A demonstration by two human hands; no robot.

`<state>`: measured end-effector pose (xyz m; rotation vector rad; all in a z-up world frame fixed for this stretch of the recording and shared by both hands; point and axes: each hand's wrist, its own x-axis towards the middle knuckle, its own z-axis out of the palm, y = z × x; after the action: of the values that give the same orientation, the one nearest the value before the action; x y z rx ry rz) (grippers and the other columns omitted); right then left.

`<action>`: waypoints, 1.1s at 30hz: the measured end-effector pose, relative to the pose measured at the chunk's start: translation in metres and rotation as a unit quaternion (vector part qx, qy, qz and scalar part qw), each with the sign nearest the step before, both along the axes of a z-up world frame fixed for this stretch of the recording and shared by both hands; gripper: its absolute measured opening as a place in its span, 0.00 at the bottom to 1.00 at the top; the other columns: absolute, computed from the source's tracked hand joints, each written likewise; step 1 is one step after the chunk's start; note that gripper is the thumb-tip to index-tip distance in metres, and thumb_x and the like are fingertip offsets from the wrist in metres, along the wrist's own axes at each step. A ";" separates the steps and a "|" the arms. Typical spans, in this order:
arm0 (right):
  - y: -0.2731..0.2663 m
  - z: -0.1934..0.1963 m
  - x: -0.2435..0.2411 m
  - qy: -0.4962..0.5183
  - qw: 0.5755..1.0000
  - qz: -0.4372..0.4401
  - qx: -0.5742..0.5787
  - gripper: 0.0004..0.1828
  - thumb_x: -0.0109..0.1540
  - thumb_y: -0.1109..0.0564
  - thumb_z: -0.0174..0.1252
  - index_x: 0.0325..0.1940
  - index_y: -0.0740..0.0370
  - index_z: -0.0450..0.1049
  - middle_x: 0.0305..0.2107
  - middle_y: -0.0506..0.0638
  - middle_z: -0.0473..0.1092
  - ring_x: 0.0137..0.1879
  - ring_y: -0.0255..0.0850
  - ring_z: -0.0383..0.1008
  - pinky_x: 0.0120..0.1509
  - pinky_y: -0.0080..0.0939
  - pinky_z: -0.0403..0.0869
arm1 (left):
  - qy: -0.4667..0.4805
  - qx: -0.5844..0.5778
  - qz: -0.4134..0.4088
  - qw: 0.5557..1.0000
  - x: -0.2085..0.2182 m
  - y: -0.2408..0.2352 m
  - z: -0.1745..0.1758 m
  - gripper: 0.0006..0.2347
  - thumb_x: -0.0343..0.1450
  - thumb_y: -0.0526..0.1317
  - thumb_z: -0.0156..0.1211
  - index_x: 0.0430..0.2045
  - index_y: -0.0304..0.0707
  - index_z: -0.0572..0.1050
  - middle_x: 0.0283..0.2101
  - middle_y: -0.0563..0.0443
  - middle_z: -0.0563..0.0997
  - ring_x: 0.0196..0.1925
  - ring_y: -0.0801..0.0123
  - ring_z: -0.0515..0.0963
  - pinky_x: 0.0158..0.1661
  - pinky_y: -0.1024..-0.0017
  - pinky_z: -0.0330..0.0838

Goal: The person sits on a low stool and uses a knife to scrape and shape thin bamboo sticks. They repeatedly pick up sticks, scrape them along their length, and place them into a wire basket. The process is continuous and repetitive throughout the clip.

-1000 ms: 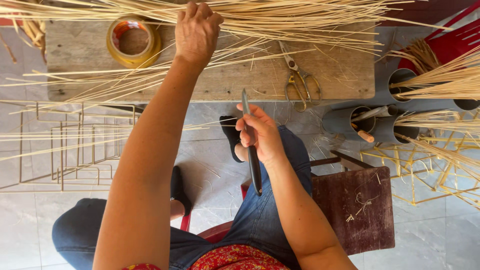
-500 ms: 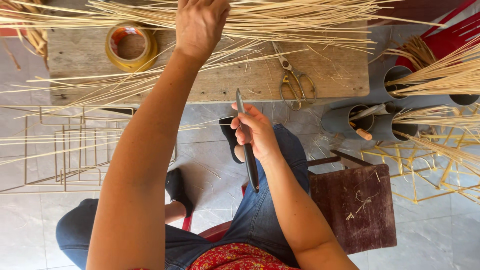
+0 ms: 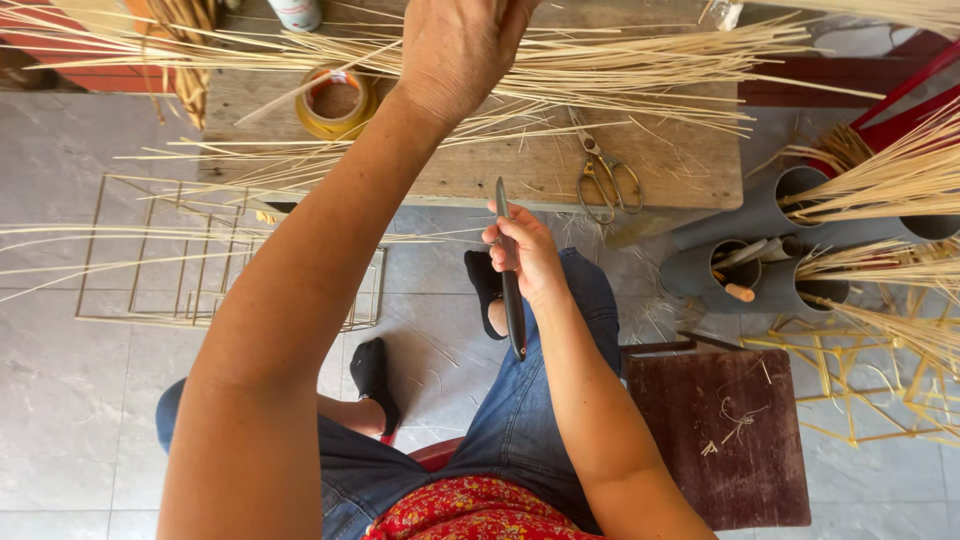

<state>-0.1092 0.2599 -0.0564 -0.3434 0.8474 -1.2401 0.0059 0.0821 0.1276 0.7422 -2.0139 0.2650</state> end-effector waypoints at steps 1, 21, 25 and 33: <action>0.000 0.001 0.000 0.005 1.000 0.000 -0.004 0.13 0.69 0.60 0.53 0.58 0.61 0.72 0.28 0.53 0.74 0.23 0.35 0.70 0.23 0.32 0.65 | -0.009 0.002 0.017 1.000 0.005 0.012 0.012 0.09 0.75 0.43 0.68 0.26 0.41 0.79 0.20 0.46 0.79 0.19 0.53 0.78 0.18 0.63 0.70; 0.116 0.082 0.053 0.045 0.977 0.135 -0.160 0.31 0.68 0.60 0.52 0.77 0.60 0.60 0.30 0.54 0.75 0.22 0.32 0.69 0.25 0.30 0.67 | 0.256 0.591 0.037 0.764 0.204 0.308 -0.008 0.07 0.74 0.40 0.61 0.36 0.36 0.82 0.22 0.56 0.80 0.17 0.84 0.69 0.19 0.81 0.62; 0.154 0.117 0.086 0.147 0.944 0.226 -0.189 0.33 0.68 0.60 0.52 0.78 0.57 0.55 0.30 0.53 0.75 0.23 0.30 0.69 0.27 0.28 0.68 | 0.291 0.623 0.036 0.725 0.219 0.342 -0.027 0.07 0.74 0.39 0.61 0.38 0.35 0.82 0.22 0.56 0.79 0.17 0.84 0.69 0.19 0.82 0.62; 0.166 0.117 0.117 0.256 0.910 0.218 -0.242 0.23 0.72 0.59 0.52 0.71 0.64 0.60 0.33 0.54 0.76 0.24 0.31 0.70 0.27 0.29 0.69 | 0.283 0.647 0.030 0.708 0.238 0.393 -0.033 0.08 0.74 0.39 0.59 0.38 0.35 0.82 0.21 0.57 0.78 0.16 0.84 0.68 0.18 0.82 0.61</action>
<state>0.0077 0.4262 0.0608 -1.2361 0.8283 -0.9283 0.2438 0.4752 0.0946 1.4747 -1.3087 -1.3531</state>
